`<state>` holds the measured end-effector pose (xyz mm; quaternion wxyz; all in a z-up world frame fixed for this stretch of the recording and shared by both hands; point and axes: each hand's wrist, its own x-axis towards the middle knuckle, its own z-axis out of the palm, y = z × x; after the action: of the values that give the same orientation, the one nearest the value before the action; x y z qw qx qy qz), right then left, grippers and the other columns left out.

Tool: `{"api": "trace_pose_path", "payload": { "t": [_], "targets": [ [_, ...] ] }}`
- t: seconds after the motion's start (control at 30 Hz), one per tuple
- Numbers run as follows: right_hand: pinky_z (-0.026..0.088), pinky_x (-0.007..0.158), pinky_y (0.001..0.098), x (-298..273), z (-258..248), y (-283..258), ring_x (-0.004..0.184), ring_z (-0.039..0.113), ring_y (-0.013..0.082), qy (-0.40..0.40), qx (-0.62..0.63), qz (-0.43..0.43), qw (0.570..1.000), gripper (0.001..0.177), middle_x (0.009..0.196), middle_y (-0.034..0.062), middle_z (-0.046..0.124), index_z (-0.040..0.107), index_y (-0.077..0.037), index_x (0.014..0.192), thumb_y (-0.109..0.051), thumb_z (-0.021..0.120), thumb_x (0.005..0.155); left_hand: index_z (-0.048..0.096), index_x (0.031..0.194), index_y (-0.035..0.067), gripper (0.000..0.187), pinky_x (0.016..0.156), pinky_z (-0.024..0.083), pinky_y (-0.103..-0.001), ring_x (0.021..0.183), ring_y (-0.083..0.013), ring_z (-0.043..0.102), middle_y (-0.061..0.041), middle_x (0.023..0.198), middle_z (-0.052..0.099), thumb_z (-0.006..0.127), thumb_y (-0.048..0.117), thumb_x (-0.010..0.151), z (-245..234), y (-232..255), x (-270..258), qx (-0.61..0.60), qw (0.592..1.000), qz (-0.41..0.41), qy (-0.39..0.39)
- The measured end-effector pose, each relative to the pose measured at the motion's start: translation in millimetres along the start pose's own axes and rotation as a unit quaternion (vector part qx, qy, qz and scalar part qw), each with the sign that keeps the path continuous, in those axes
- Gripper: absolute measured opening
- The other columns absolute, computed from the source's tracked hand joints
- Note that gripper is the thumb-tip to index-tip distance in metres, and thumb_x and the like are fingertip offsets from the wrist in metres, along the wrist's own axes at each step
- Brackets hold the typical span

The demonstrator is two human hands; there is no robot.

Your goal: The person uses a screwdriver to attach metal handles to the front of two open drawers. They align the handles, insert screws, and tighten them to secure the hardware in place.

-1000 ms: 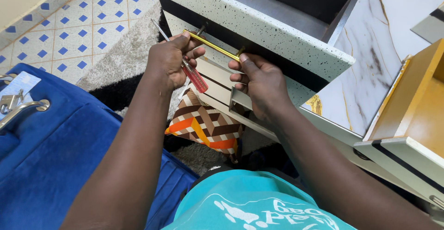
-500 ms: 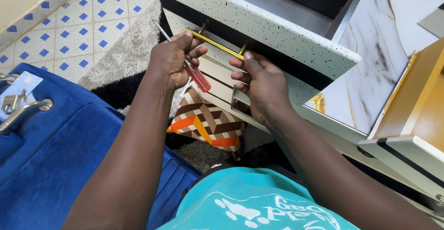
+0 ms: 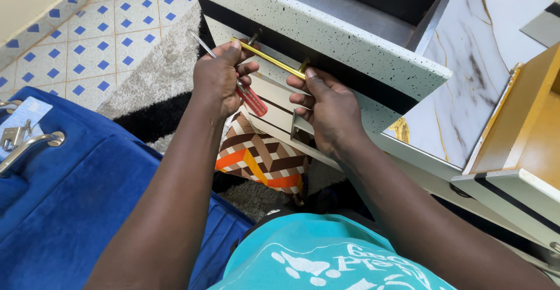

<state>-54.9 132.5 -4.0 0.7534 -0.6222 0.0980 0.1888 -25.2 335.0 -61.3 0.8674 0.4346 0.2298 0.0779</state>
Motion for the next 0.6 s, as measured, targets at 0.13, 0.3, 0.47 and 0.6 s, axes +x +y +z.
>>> {"api": "trace_pose_path", "payload": {
  "t": [0.13, 0.3, 0.47, 0.6],
  "targets": [
    [0.05, 0.069, 0.0256, 1, -1, 1, 0.079, 0.061, 0.0098, -0.003, 0.001, 0.0, 1.0, 0.034, 0.106, 0.006, 0.075, 0.058, -0.007, 0.129, -0.028, 0.049, 0.105, 0.063, 0.112, 0.001, 0.022, 0.052, 0.046, -0.025, 0.065, -0.0131, 0.067, -0.009, 0.092, 0.075, 0.063, 0.019, 0.099, 0, -1, 1, 0.006, 1.0, -0.001, -0.003],
    [0.049, 0.069, 0.025, 1, -1, -4, 0.078, 0.061, 0.0095, -0.002, -0.008, 0.01, 1.0, 0.031, 0.106, 0.0054, 0.075, 0.06, -0.008, 0.127, -0.027, 0.048, 0.105, 0.063, 0.113, 0.003, 0.022, 0.052, 0.046, -0.025, 0.065, -0.0136, 0.067, -0.008, 0.092, 0.07, 0.063, 0.02, 0.1, 4, 3, -2, 0.002, 1.0, -0.012, 0.011],
    [0.05, 0.07, 0.0259, -8, -2, -7, 0.079, 0.061, 0.0102, -0.022, -0.018, 0.024, 0.999, 0.031, 0.106, 0.0074, 0.075, 0.062, -0.006, 0.125, -0.024, 0.051, 0.104, 0.066, 0.118, 0.0, 0.028, 0.056, 0.049, -0.024, 0.069, -0.0117, 0.065, -0.01, 0.099, 0.075, 0.063, 0.023, 0.101, 4, 13, -22, 0.02, 0.999, -0.046, -0.003],
    [0.05, 0.072, 0.0267, -27, -11, -5, 0.08, 0.061, 0.0103, -0.059, 0.004, 0.02, 0.998, 0.034, 0.108, 0.0081, 0.073, 0.061, -0.003, 0.131, -0.023, 0.053, 0.104, 0.064, 0.117, 0.001, 0.03, 0.058, 0.046, -0.023, 0.071, -0.0111, 0.063, -0.01, 0.102, 0.077, 0.057, 0.027, 0.103, 10, 8, -54, 0.009, 0.995, -0.065, -0.075]
  ]
}}
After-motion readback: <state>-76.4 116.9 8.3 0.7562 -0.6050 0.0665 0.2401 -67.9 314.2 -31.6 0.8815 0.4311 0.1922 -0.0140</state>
